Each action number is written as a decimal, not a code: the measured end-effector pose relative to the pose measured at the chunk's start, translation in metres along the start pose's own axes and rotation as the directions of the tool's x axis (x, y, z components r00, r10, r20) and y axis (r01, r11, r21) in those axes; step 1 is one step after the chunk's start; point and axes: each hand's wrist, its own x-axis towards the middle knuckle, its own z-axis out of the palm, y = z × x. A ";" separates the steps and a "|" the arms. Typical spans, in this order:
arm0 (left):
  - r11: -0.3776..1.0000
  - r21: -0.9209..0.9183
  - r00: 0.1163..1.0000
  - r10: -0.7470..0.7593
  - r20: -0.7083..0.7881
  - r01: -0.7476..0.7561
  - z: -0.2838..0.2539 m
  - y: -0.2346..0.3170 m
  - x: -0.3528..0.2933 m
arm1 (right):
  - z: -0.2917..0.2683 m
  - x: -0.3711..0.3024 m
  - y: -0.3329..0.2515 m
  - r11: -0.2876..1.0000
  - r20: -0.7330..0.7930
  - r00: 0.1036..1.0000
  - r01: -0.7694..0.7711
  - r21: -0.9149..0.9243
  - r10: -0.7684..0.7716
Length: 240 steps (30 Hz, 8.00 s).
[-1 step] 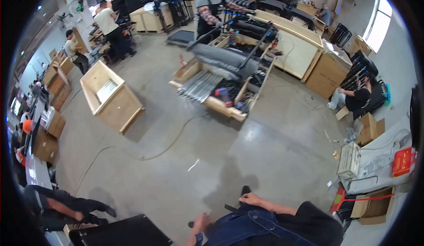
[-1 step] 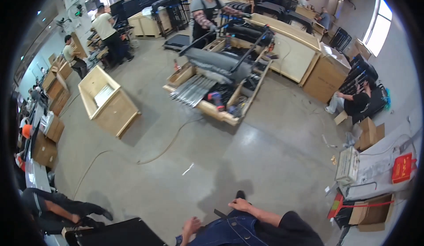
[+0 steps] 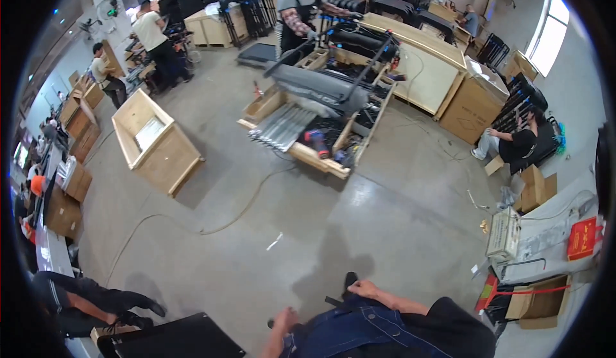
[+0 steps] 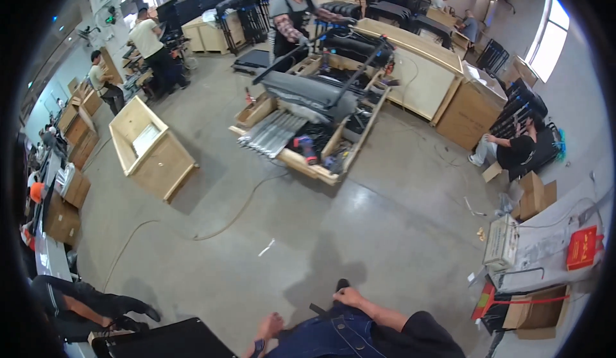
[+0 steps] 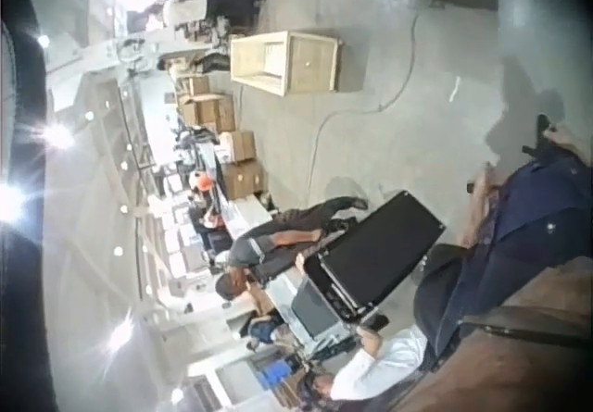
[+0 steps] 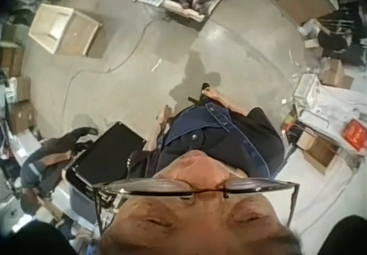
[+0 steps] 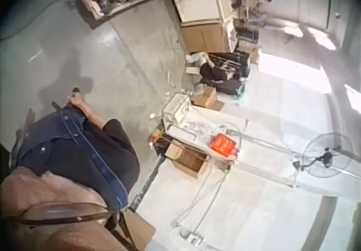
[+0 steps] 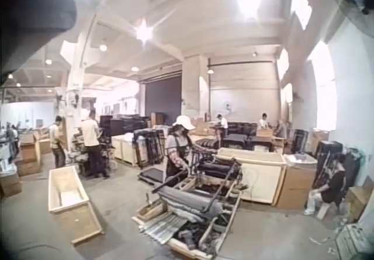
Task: Assembling and inspecting various components of a treadmill on a factory production line.
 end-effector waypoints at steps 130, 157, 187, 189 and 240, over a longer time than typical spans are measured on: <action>0.846 -0.466 0.921 0.361 0.145 -0.259 1.274 0.496 0.505 | -1.112 0.715 -0.229 0.841 0.568 0.780 -0.104 0.531 -0.262; 0.766 -0.346 0.831 0.423 -0.361 -0.541 1.255 0.329 0.330 | -1.086 0.562 -0.139 0.987 0.949 0.283 0.037 -0.154 0.138; 0.462 -0.087 0.205 0.211 -0.956 -0.882 1.238 0.374 0.272 | -1.042 0.586 -0.212 0.909 0.625 0.663 0.341 0.238 -0.412; 0.444 -0.051 0.184 0.263 -0.947 -0.895 1.238 0.384 0.271 | -1.070 0.530 -0.233 0.935 0.695 0.634 0.311 0.173 -0.339; 0.280 0.042 0.128 0.561 -0.818 -0.959 1.249 0.409 0.230 | -1.040 0.462 -0.220 0.796 0.414 0.703 0.375 0.475 -0.578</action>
